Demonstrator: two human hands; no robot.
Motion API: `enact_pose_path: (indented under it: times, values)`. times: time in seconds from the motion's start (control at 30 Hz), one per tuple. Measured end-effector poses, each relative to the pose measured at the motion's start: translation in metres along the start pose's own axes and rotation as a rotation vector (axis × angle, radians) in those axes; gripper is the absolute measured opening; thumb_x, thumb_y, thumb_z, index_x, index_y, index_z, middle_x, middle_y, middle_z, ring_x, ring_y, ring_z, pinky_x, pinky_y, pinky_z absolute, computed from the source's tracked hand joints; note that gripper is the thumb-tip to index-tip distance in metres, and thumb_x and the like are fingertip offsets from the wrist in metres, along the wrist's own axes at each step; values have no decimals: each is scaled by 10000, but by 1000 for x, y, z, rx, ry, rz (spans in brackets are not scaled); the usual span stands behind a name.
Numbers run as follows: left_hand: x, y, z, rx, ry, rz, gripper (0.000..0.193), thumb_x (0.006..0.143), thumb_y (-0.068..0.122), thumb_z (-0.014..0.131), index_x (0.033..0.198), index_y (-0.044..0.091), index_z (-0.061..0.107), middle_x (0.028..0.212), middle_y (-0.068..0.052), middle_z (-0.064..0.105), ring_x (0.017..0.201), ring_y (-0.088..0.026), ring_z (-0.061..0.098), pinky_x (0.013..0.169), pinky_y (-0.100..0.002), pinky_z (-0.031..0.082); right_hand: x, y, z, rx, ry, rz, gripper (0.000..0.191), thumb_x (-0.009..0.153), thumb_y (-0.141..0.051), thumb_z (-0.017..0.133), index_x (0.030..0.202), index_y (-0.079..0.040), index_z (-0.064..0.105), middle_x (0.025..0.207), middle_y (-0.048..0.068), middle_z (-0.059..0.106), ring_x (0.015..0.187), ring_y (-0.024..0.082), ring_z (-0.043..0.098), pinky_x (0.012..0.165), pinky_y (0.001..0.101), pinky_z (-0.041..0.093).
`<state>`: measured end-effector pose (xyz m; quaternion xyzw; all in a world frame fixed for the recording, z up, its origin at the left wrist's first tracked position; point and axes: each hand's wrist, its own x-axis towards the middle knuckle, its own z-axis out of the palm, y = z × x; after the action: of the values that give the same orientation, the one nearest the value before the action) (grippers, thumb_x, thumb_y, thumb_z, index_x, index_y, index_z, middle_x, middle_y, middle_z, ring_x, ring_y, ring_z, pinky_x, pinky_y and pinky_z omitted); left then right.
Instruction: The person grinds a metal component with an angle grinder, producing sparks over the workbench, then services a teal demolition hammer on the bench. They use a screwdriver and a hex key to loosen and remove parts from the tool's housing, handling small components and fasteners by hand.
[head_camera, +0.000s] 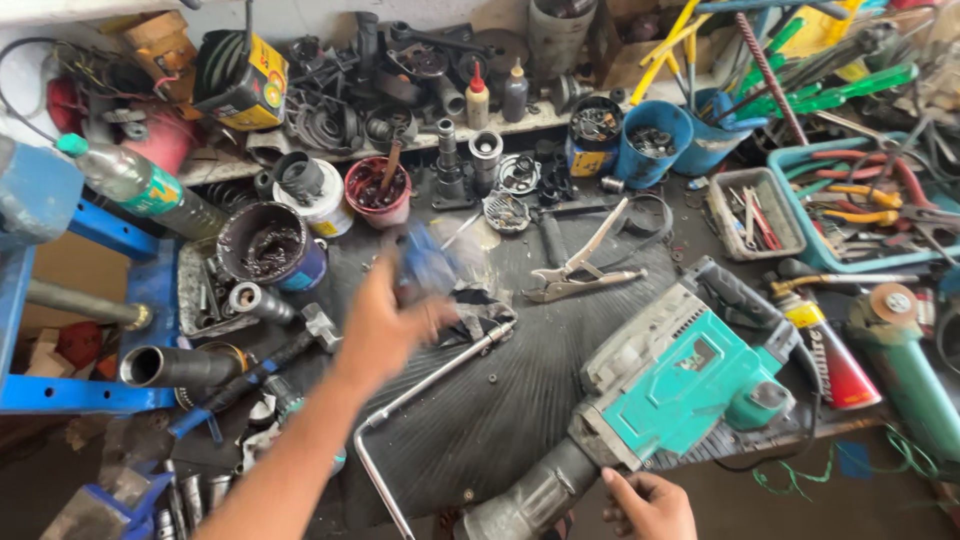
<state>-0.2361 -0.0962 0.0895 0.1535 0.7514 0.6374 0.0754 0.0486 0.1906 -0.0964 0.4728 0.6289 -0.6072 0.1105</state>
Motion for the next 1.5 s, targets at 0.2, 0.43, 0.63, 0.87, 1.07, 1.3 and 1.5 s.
enact_pose_path:
  times: [0.2,0.43,0.63,0.87,1.07,1.3,1.5]
  values:
    - [-141,-26,52,-318,-282,-578,484,845,276,789,1203,44,558,855,-86,754,649,-183,622,582,-333,510,-108,-67,14,-444,293,-756,290,892,-259,745,752,-5,725,629,145,642,568,256,636,587,338,522]
    - [-209,-20,70,236,-242,-14,493,847,268,841,1208,64,575,911,-119,775,800,-242,768,686,-410,579,-164,-136,36,-1101,41,-1041,317,907,-398,735,949,-86,699,998,142,647,1003,328,651,812,434,531]
    - [-228,-8,66,327,-125,-81,471,887,238,823,1250,74,571,865,-119,758,759,-279,746,642,-406,556,-189,-127,35,-648,-274,-1489,443,820,-303,746,1155,-21,682,1135,207,621,1052,364,614,869,426,516]
    - [-245,0,65,49,-202,-286,480,837,234,820,1208,58,572,826,-78,774,659,-164,730,599,-330,573,-191,-110,38,-826,35,-1437,303,849,-322,799,920,-52,683,938,111,656,934,317,636,809,440,504]
    - [-256,-7,79,383,-104,65,472,889,233,827,1209,37,541,904,-167,763,847,-346,727,669,-449,547,-209,-108,44,-1001,238,-1459,300,782,-308,823,660,-114,630,686,37,593,693,239,619,627,415,473]
    - [-253,-14,75,-325,-158,-405,473,868,218,794,1222,56,525,826,-50,690,633,-121,641,528,-305,529,-200,-113,32,-415,-150,-1397,458,748,-228,830,1136,-21,700,1034,89,677,898,204,676,811,325,530]
    - [-255,-4,71,-219,-225,-366,430,867,208,801,1180,55,550,819,-30,721,620,-76,641,524,-249,525,-180,-111,36,-418,-376,-827,292,801,-220,832,1037,-59,775,919,46,739,785,165,720,680,300,578]
